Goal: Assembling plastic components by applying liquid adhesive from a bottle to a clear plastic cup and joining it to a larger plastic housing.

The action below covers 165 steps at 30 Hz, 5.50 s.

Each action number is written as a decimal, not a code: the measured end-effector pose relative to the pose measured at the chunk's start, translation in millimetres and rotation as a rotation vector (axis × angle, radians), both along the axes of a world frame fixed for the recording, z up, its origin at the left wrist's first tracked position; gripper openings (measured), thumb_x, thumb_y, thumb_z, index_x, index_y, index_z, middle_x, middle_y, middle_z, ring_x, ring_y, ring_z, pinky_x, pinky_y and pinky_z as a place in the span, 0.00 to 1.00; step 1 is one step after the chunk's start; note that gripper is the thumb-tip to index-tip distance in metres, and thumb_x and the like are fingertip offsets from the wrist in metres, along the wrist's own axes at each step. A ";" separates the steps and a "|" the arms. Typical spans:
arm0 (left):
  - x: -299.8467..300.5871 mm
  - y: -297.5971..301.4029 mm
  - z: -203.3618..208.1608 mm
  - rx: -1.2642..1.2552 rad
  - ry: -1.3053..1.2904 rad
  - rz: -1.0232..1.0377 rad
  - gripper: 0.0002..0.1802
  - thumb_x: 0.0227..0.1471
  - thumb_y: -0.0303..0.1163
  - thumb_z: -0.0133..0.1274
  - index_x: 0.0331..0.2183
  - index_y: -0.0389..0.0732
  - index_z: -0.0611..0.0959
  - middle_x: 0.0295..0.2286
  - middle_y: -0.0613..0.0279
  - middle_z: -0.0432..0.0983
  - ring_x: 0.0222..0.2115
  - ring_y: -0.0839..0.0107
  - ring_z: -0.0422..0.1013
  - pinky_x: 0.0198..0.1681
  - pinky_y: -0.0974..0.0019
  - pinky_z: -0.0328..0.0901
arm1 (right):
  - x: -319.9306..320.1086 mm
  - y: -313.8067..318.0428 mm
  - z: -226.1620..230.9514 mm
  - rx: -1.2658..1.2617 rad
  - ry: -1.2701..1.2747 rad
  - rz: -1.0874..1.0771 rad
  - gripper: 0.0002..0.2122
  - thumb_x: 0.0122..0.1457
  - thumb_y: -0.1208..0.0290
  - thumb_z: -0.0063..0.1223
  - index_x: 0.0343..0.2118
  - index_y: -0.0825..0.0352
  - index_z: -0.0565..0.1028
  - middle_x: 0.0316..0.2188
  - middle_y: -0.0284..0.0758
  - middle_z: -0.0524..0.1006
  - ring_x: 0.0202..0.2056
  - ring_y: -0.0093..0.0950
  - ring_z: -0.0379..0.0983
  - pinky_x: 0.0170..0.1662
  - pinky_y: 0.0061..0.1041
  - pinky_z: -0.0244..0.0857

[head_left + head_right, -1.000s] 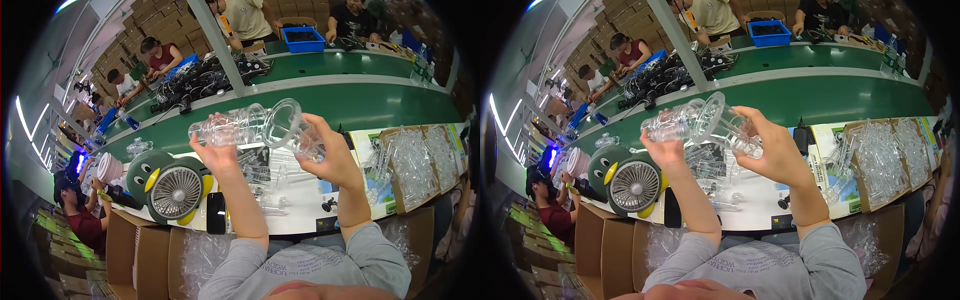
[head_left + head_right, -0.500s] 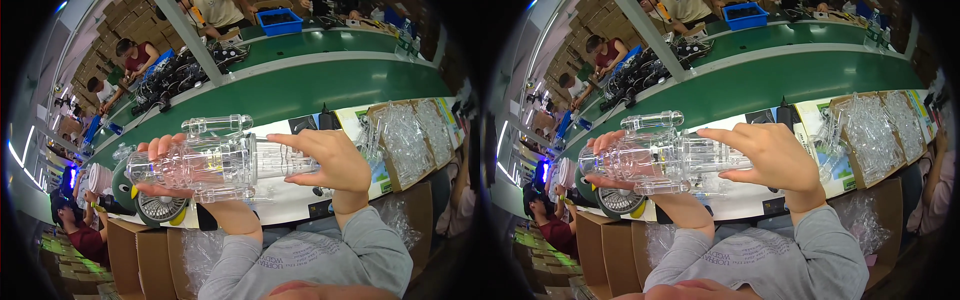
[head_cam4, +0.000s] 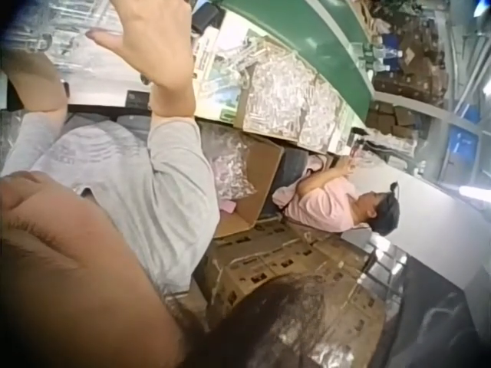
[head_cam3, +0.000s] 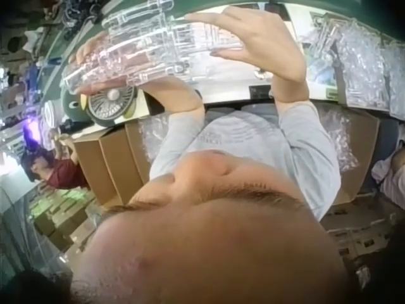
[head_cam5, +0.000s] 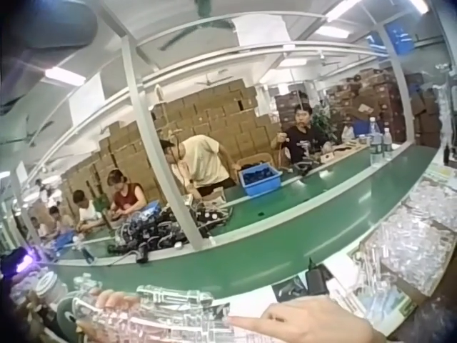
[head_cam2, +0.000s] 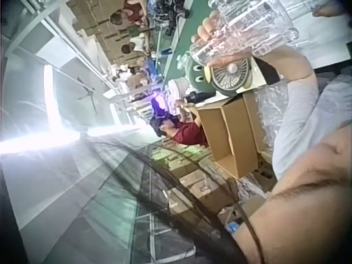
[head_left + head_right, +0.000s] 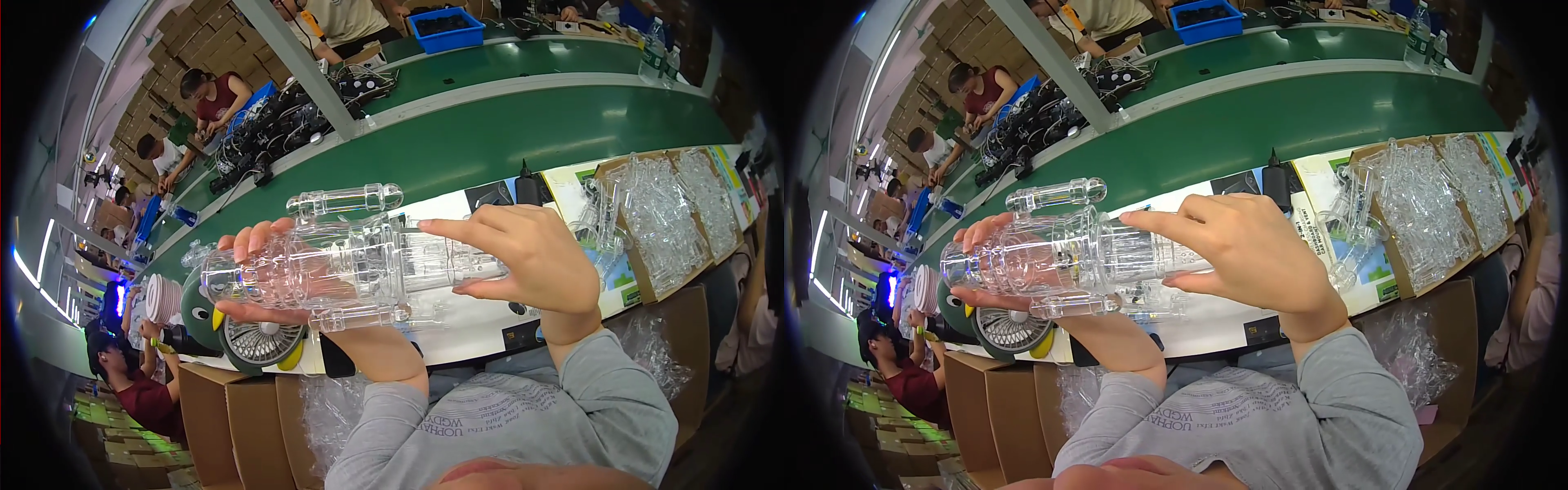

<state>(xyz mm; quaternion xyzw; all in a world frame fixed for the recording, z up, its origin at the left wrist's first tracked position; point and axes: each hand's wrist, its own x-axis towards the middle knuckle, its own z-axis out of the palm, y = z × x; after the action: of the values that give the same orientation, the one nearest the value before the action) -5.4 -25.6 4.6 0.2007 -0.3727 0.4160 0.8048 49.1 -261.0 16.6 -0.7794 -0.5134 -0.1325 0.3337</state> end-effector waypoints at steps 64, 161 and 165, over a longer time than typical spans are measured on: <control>-10.2 1.2 5.3 -0.062 0.000 -0.048 0.25 0.44 0.43 0.57 0.38 0.40 0.66 0.32 0.65 0.66 0.38 0.74 0.65 0.49 0.65 0.61 | -15.0 15.7 -1.4 0.132 -0.144 -0.060 0.35 0.23 0.66 0.65 0.46 0.50 0.73 0.23 0.27 0.70 0.24 0.25 0.67 0.27 0.25 0.60; -116.6 -38.7 12.3 0.194 0.108 0.635 0.35 0.37 0.46 0.61 0.42 0.41 0.62 0.27 0.66 0.60 0.26 0.75 0.59 0.35 0.67 0.53 | -43.0 54.5 -34.4 0.088 0.127 0.292 0.18 0.33 0.76 0.53 0.34 0.61 0.72 0.25 0.31 0.71 0.31 0.31 0.71 0.33 0.30 0.63; -126.1 -35.3 7.9 0.289 0.091 0.619 0.36 0.35 0.45 0.60 0.41 0.38 0.61 0.28 0.64 0.59 0.28 0.73 0.59 0.37 0.67 0.53 | -42.4 52.4 -34.2 0.072 0.093 0.302 0.18 0.34 0.76 0.53 0.34 0.61 0.72 0.25 0.31 0.71 0.30 0.31 0.71 0.33 0.29 0.63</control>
<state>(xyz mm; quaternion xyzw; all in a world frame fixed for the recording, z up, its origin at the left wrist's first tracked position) -131.5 -60.9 12.5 0.4347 -0.3128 0.5740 0.6194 6.8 -208.6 -17.6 -0.6863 -0.6037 -0.0629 0.4007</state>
